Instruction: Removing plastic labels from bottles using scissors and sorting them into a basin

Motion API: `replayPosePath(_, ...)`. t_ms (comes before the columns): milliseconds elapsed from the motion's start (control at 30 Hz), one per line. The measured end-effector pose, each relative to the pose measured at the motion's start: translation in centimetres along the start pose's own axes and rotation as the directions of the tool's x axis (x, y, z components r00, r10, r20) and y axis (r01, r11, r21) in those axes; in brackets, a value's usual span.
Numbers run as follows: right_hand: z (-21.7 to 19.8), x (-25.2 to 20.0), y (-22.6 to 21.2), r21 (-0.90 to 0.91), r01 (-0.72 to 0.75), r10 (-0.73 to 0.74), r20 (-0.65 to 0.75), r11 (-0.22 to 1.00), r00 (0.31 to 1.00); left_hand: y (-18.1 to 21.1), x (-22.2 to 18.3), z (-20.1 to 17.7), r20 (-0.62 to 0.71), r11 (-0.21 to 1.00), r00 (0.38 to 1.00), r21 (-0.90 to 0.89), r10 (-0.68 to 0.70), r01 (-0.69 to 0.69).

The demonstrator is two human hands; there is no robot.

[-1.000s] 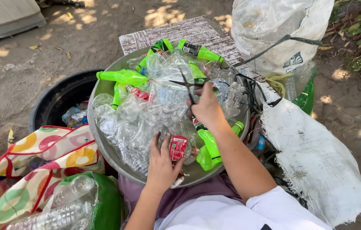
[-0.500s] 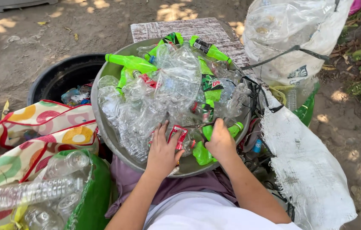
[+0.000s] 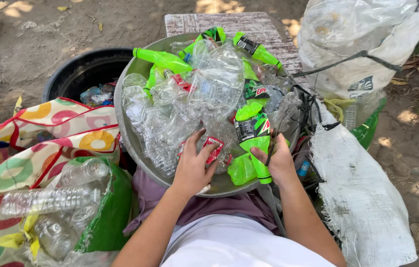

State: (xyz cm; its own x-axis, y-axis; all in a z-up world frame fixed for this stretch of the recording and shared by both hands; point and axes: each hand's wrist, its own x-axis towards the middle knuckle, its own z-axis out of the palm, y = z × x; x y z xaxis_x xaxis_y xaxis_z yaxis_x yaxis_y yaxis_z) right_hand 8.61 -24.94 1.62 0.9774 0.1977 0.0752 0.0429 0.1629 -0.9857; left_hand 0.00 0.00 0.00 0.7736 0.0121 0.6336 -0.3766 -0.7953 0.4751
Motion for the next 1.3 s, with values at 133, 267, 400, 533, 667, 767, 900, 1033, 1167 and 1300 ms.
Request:
replayPosePath(133,0.6,-0.2,1.4,0.044,-0.030,0.027,0.070,0.999,0.997,1.1,0.9,-1.2,-0.013,0.999,1.000,-0.052,0.005,-0.006)
replayPosePath(267,0.5,0.1,4.2,0.149,-0.020,0.013,0.048,0.989,0.999,2.1,1.3,-1.8,-0.043,0.978,0.998,-0.206,-0.037,0.027)
replayPosePath(400,4.2,0.0,2.7,0.338,0.065,-0.085,0.046,0.939,0.995,1.9,0.5,-1.7,0.165,0.859,0.971,-0.456,-0.175,0.233)
replayPosePath(533,5.2,0.3,5.5,0.423,0.029,-0.081,0.106,0.906,0.991,1.9,-1.4,0.9,0.339,0.529,0.899,-0.728,-0.277,0.437)
replayPosePath(667,6.0,0.0,3.8,0.108,0.123,-0.141,0.180,0.987,0.974,1.4,-1.5,2.3,0.385,0.364,0.829,-0.764,-0.405,0.532)
replayPosePath(767,6.2,-0.6,3.2,0.170,0.113,-0.153,0.244,0.979,0.958,1.5,-1.5,2.4,0.383,0.353,0.809,-0.755,-0.446,0.553)
replayPosePath(900,1.9,0.4,8.0,0.151,-0.040,-0.003,0.275,0.988,0.961,2.3,-1.0,2.2,0.310,0.347,0.804,-0.781,-0.508,0.520)
replayPosePath(1033,2.1,0.4,7.7,0.170,0.064,-0.118,0.331,0.983,0.936,0.4,-1.6,2.9,0.232,0.403,0.820,-0.781,-0.523,0.478)
replayPosePath(1167,2.3,0.3,7.7,-0.050,0.272,-0.227,0.419,0.961,0.879,0.1,-1.9,3.5,0.143,0.342,0.832,-0.864,-0.537,0.369)
replayPosePath(1300,2.8,-0.1,7.0,-0.114,0.372,-0.290,0.438,0.921,0.851,-0.2,-2.3,4.2,0.121,0.395,0.859,-0.850,-0.497,0.348)
